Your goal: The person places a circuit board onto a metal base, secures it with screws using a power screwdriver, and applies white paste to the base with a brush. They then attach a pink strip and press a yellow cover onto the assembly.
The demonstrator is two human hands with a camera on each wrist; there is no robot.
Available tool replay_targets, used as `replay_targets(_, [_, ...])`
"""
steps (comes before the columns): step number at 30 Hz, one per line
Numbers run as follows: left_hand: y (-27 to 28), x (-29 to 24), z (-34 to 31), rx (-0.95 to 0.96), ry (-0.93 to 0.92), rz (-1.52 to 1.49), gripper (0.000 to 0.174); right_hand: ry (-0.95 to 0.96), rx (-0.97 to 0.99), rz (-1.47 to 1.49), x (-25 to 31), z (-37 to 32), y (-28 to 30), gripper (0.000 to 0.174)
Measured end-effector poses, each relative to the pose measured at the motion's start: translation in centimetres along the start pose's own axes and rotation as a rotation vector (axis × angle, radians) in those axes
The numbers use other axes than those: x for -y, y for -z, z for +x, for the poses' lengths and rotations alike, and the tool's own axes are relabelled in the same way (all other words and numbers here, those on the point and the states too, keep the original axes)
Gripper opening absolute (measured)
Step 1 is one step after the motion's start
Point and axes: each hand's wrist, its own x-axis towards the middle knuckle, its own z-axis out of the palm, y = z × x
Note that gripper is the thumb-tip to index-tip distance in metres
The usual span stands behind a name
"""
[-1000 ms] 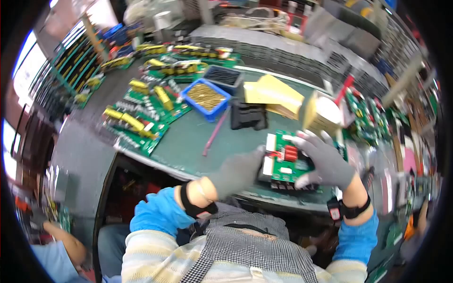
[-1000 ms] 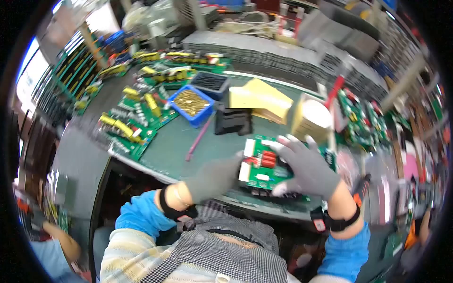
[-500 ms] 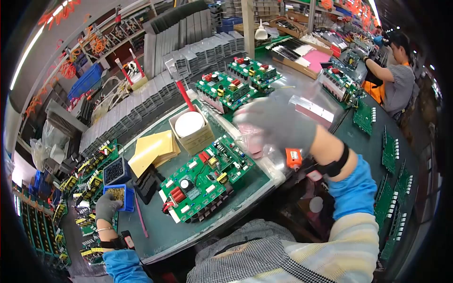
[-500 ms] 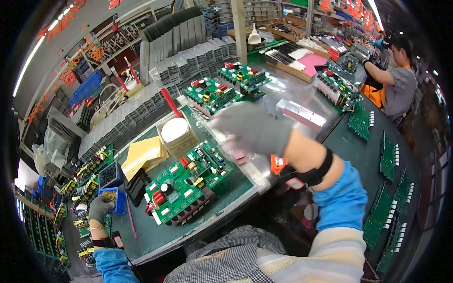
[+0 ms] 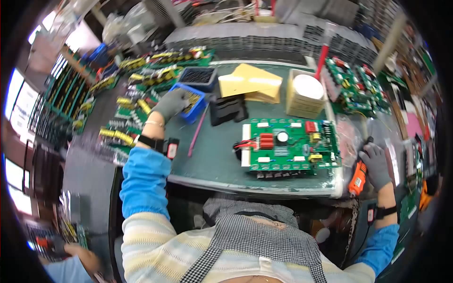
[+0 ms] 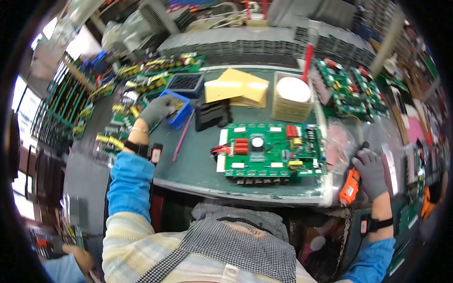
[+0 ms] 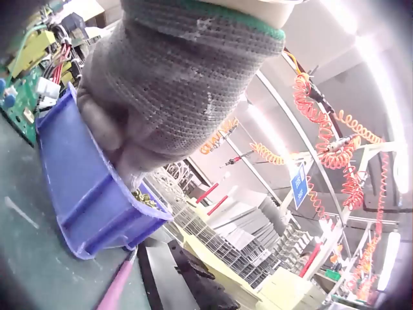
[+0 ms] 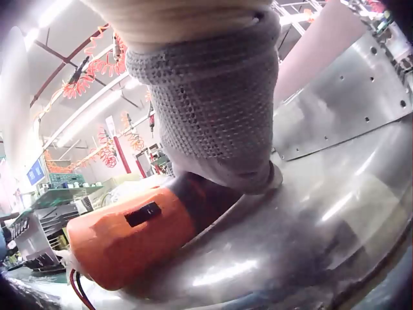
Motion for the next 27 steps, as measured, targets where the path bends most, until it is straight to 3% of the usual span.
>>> replay_targets(6, [-1.6,1.1,-0.7,-0.179,0.030,-0.237,0.022,-0.026,0.028,0.079,0.6,-0.7,1.6,0.032])
replay_targets(9, [-3.0,3.2,0.3,-0.245,-0.035,-0.450,0.019,-0.113,-0.168,0.120,2.6,-0.8,4.9,0.036])
replay_targets(10, [-3.0,3.3,0.1,-0.261,-0.036,-0.476,0.019,-0.203,-0.285,0.303,1.8,-2.2,4.1,0.038])
replay_targets(11, [-2.6,2.5,-0.6,-0.255,0.020,-0.674,0.018,-0.222,-0.363,0.067,2.3,-2.3,5.8,0.034])
replay_targets(13, [-1.7,0.5,-2.1,-0.231,0.123,-1.070,0.017,-0.255,-0.622,0.295,2.4,-1.9,7.8,0.032])
replay_targets(17, [-1.3,-2.0,-5.5,-0.167,-0.012,-1.380,0.016,-0.317,-0.866,0.506,6.1,2.3,15.3,0.041])
replay_targets(19, [-2.1,-3.7,-7.3,-0.147,-0.072,-1.229,0.015,-0.354,-0.926,0.766,9.8,5.6,18.0,0.046])
replay_targets(21, [-2.1,-7.5,-11.1,-0.172,-0.179,-0.936,0.013,-0.205,-0.959,1.067,12.9,7.1,19.1,0.051])
replay_targets(22, [-2.6,-8.6,-12.8,-0.229,-0.355,-0.909,0.012,-0.146,-0.969,1.184,14.5,7.9,19.6,0.055])
replay_targets(25, [-4.4,-10.7,-15.6,-0.267,-0.633,-0.765,0.011,0.026,-0.941,1.486,19.5,10.5,21.5,0.066])
replay_targets(27, [-5.3,-11.6,-17.0,-0.261,-0.682,-0.730,0.010,0.090,-0.920,1.613,21.9,12.0,22.0,0.074])
